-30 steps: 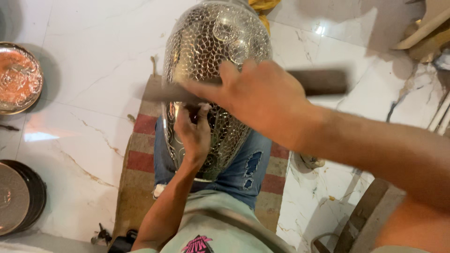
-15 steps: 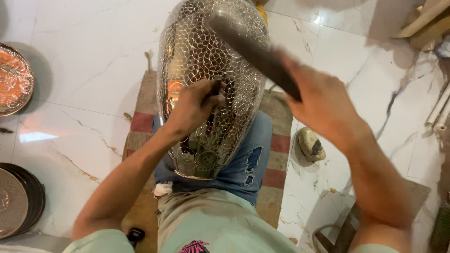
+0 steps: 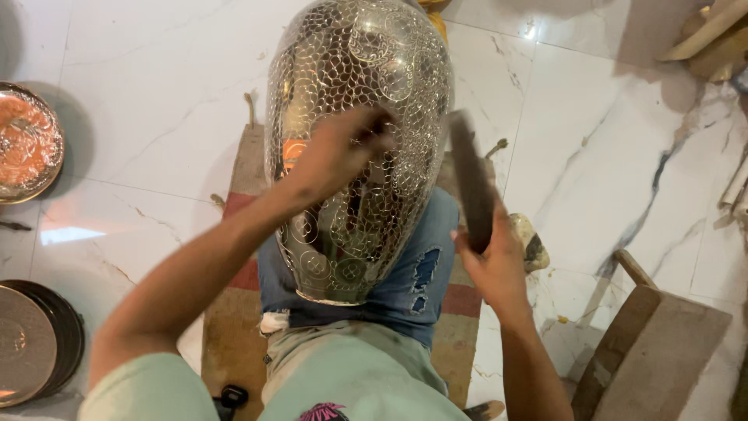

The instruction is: The person sits on the floor with a large engraved metal vase held between the legs and hammers a chisel-like punch against the vase surface, repositioning the punch by hand to work pattern details across different spots, steadying and turning the vase as they go.

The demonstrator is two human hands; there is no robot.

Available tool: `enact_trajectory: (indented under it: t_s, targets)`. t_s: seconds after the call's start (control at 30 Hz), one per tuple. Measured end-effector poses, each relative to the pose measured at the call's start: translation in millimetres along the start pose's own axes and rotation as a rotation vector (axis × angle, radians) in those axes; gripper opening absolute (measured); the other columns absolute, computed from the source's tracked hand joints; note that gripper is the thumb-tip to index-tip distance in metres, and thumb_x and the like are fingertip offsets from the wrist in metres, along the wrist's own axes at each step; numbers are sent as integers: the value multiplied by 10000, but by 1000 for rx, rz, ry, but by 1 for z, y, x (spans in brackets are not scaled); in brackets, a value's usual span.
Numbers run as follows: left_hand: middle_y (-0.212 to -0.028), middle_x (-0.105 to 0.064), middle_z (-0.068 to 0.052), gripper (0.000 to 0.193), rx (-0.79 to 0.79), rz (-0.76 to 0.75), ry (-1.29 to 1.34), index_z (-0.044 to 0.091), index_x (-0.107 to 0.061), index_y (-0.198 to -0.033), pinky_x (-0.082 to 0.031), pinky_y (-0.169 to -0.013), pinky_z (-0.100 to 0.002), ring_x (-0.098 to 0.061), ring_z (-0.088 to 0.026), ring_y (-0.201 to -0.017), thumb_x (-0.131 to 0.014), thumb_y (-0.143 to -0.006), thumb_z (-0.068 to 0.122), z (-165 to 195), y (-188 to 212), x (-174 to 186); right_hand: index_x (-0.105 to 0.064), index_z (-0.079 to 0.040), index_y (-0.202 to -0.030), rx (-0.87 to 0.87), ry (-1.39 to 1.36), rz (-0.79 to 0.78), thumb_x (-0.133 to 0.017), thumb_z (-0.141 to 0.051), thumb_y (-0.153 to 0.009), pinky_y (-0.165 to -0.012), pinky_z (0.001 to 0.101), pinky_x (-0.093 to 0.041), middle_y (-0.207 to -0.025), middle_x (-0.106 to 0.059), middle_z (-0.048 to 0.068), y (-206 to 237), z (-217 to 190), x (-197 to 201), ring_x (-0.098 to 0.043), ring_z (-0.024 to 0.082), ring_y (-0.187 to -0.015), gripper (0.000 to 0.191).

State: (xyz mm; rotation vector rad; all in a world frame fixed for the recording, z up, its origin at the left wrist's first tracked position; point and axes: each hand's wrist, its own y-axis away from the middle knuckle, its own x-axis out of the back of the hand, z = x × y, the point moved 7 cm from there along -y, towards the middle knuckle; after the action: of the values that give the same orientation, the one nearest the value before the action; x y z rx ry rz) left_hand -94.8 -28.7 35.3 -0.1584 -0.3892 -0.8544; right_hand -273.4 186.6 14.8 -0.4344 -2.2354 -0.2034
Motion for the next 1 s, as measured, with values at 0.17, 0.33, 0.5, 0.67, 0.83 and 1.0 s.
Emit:
enact_trajectory:
  t_s: [0.17,0.33,0.5,0.67,0.83,1.0]
  targets:
    - [-1035,-736,-77,388,115,349,24,24,-587,-1313,-623,-795,-284,-737,-136,-909,-722,-955,87,-7,55,0,-269,-229,-1604,61,166,-147,-761,-170,-872,-764,506,-591,-1018,-724,208,-35,-7,-4,-740,399,-861,884]
    - [-999,-728,-92,382,40,539,41,11,-537,-1314,-610,-788,-297,-737,-161,-889,-727,-988,66,-15,71,-14,-188,-289,-1624,175,446,-371,-698,-103,-868,-680,498,-591,-1089,-675,189,-82,-50,6,-715,381,-756,930]
    - [-990,-729,-85,322,67,575,55,4,-515,-1269,-611,-773,-287,-740,-153,-874,-696,-1010,66,-26,74,-18,-139,-399,-1649,249,508,-469,-651,-161,-1007,-564,391,-600,-952,-640,143,-120,-113,32,-711,278,-671,856]
    - [-984,-736,-99,283,7,549,42,-4,-519,-1254,-614,-773,-287,-752,-156,-885,-671,-1027,73,-18,69,-19,-264,-424,-1597,726,831,-302,-683,-41,-858,-579,446,-576,-880,-654,82,-123,-160,52,-712,293,-745,932]
    - [-980,-754,-105,254,-5,323,-78,0,-582,-1239,-621,-769,-311,-766,-177,-888,-656,-1010,79,-9,51,-9,-287,-372,-1637,503,520,-344,-709,-88,-952,-676,476,-580,-990,-698,137,-118,-129,59,-719,323,-775,853]
    - [-1023,-750,-131,303,-172,67,-151,31,-651,-1263,-600,-779,-365,-755,-215,-892,-678,-968,96,7,26,-12,-352,-255,-1589,189,71,-185,-742,-170,-913,-715,427,-595,-1021,-719,140,-101,-62,53,-738,306,-811,785]
